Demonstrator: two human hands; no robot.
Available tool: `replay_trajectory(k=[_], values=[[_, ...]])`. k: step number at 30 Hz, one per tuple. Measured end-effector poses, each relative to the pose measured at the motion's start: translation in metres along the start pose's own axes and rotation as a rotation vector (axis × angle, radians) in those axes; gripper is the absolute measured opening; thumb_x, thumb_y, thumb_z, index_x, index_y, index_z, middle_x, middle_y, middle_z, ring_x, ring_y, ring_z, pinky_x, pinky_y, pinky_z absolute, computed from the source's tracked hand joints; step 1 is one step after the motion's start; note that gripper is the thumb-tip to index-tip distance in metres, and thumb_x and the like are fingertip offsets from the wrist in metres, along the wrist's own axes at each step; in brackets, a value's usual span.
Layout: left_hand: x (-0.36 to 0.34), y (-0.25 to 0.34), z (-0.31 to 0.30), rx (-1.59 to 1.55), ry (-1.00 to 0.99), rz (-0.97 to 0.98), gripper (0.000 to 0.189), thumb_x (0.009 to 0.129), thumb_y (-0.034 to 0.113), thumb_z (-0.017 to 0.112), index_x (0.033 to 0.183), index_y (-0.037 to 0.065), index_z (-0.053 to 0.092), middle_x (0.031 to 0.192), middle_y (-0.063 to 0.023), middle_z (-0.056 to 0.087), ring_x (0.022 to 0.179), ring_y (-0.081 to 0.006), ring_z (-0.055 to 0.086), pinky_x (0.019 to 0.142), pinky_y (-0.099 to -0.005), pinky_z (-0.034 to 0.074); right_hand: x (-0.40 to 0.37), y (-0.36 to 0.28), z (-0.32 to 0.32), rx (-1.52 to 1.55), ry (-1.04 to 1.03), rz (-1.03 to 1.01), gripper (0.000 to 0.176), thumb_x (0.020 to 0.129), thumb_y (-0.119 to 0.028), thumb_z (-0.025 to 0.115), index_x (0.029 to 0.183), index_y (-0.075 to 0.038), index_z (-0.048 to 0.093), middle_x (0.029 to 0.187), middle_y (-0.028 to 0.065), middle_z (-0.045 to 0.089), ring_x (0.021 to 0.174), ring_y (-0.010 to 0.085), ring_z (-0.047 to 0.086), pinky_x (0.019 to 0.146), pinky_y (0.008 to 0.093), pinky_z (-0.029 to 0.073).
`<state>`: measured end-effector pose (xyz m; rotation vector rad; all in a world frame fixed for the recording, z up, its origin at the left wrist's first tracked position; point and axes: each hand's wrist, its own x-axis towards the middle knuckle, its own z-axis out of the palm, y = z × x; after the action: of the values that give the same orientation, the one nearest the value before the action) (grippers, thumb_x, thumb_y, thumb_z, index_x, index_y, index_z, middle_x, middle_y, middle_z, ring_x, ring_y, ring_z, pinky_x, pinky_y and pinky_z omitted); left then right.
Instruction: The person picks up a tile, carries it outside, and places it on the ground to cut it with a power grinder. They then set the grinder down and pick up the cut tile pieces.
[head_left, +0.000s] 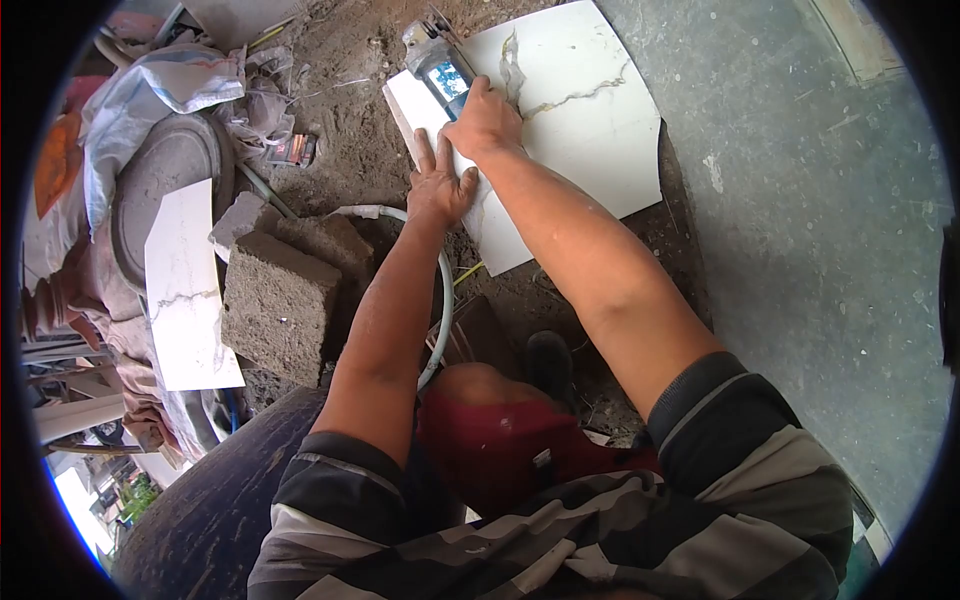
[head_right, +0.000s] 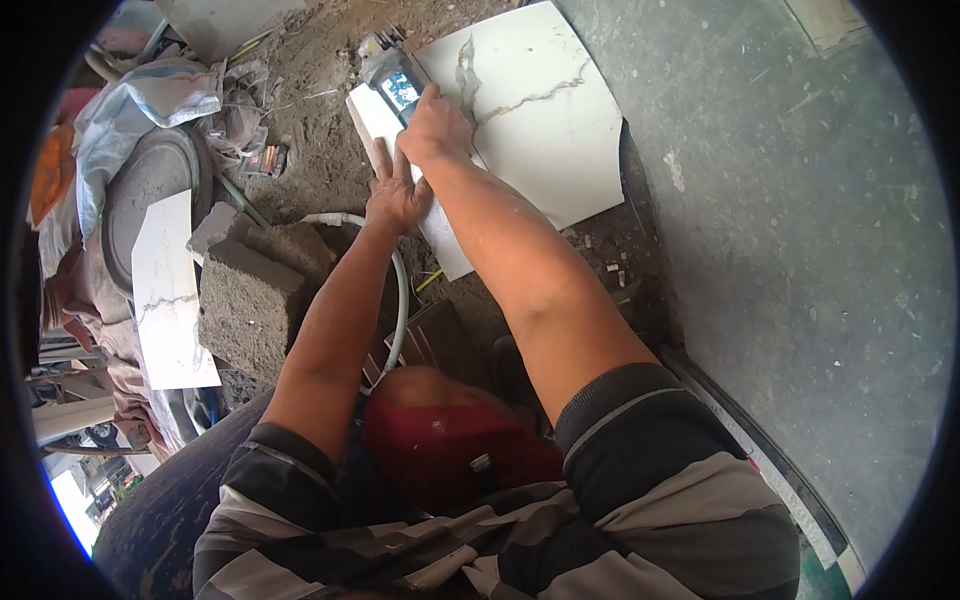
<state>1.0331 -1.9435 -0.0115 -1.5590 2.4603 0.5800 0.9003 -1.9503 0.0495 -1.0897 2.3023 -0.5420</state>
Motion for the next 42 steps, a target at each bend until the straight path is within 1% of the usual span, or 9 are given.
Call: replay_trajectory(k=[3, 10, 19, 21, 23, 25, 28, 30, 42], values=[[0.001, 0.0, -0.004, 0.014, -0.058, -0.019, 0.083, 0.091, 0.055, 0.045, 0.156, 0.024, 0.003, 0.161, -0.0157, -0.009, 0.122, -0.048, 0.048, 0.103, -0.0477, 0.043, 0.002, 0.0, 0.001, -0.003, -0.012, 0.004, 0.071, 0.075, -0.03, 0.076, 0.127, 0.001, 0.04, 0.118, 0.0211, 0.06, 0.108, 0.0357, 0.063, 0.091, 0.0425, 0.053], [0.004, 0.002, -0.012, 0.023, -0.168, -0.054, 0.085, 0.092, 0.056, 0.045, 0.155, 0.026, -0.002, 0.16, -0.0141, -0.019, 0.127, -0.049, 0.043, 0.105, -0.0472, 0.041, 0.005, -0.001, 0.001, 0.02, -0.043, 0.012, 0.07, 0.074, -0.027, 0.075, 0.127, 0.001, 0.04, 0.116, 0.0218, 0.063, 0.106, 0.0359, 0.064, 0.091, 0.0423, 0.053], [0.005, 0.0, -0.009, 0.012, -0.152, -0.041, 0.085, 0.092, 0.057, 0.045, 0.155, 0.026, -0.003, 0.16, -0.0142, -0.017, 0.127, -0.0492, 0.043, 0.105, -0.0475, 0.041, 0.002, -0.003, -0.002, 0.025, -0.033, 0.012, 0.07, 0.074, -0.026, 0.074, 0.128, 0.003, 0.04, 0.117, 0.0217, 0.062, 0.107, 0.0358, 0.064, 0.091, 0.042, 0.053], [0.004, 0.0, -0.009, 0.013, -0.16, -0.047, 0.085, 0.092, 0.056, 0.045, 0.155, 0.026, -0.003, 0.16, -0.0142, -0.017, 0.127, -0.049, 0.043, 0.105, -0.0475, 0.041, 0.002, -0.005, -0.004, 0.023, -0.073, 0.027, 0.063, 0.077, -0.022, 0.072, 0.126, 0.001, 0.04, 0.119, 0.0209, 0.059, 0.111, 0.0338, 0.062, 0.092, 0.041, 0.054], [0.006, -0.001, -0.009, 0.014, -0.166, -0.052, 0.085, 0.092, 0.056, 0.045, 0.155, 0.026, -0.003, 0.16, -0.0142, -0.017, 0.127, -0.0489, 0.043, 0.106, -0.0475, 0.04, 0.001, -0.006, -0.005, 0.016, -0.066, 0.023, 0.063, 0.077, -0.022, 0.071, 0.126, 0.002, 0.04, 0.119, 0.0206, 0.06, 0.11, 0.0338, 0.063, 0.092, 0.0411, 0.054], [0.008, -0.006, -0.005, -0.035, -0.154, -0.017, 0.092, 0.086, 0.064, 0.045, 0.154, 0.029, -0.006, 0.159, -0.0202, -0.015, 0.126, -0.0572, 0.039, 0.107, -0.0516, 0.037, -0.001, -0.006, -0.006, 0.009, -0.061, 0.021, 0.063, 0.078, -0.023, 0.071, 0.126, 0.002, 0.04, 0.119, 0.0204, 0.06, 0.11, 0.0338, 0.063, 0.092, 0.0412, 0.054], [0.009, -0.007, -0.004, -0.043, -0.163, -0.023, 0.092, 0.086, 0.064, 0.045, 0.154, 0.03, -0.006, 0.16, -0.0195, -0.015, 0.126, -0.0572, 0.04, 0.107, -0.0515, 0.038, 0.002, -0.005, -0.004, 0.007, -0.077, 0.029, 0.062, 0.078, -0.022, 0.071, 0.126, 0.002, 0.04, 0.118, 0.0202, 0.061, 0.11, 0.0343, 0.063, 0.091, 0.0414, 0.054], [0.009, -0.006, -0.004, -0.045, -0.16, -0.024, 0.092, 0.086, 0.063, 0.045, 0.154, 0.03, -0.006, 0.16, -0.0193, -0.014, 0.126, -0.0572, 0.04, 0.107, -0.0515, 0.038, 0.003, -0.004, -0.001, 0.016, -0.052, 0.017, 0.072, 0.074, -0.028, 0.075, 0.129, 0.003, 0.039, 0.117, 0.0218, 0.062, 0.107, 0.0358, 0.064, 0.091, 0.042, 0.053], [0.012, -0.01, 0.001, -0.045, -0.143, -0.018, 0.093, 0.085, 0.063, 0.047, 0.154, 0.029, -0.006, 0.16, -0.0189, -0.014, 0.126, -0.0576, 0.04, 0.106, -0.0523, 0.038, 0.004, -0.004, 0.0, 0.006, -0.046, 0.028, 0.07, 0.074, -0.028, 0.075, 0.128, 0.001, 0.04, 0.118, 0.0217, 0.061, 0.107, 0.0359, 0.064, 0.091, 0.0422, 0.053]])
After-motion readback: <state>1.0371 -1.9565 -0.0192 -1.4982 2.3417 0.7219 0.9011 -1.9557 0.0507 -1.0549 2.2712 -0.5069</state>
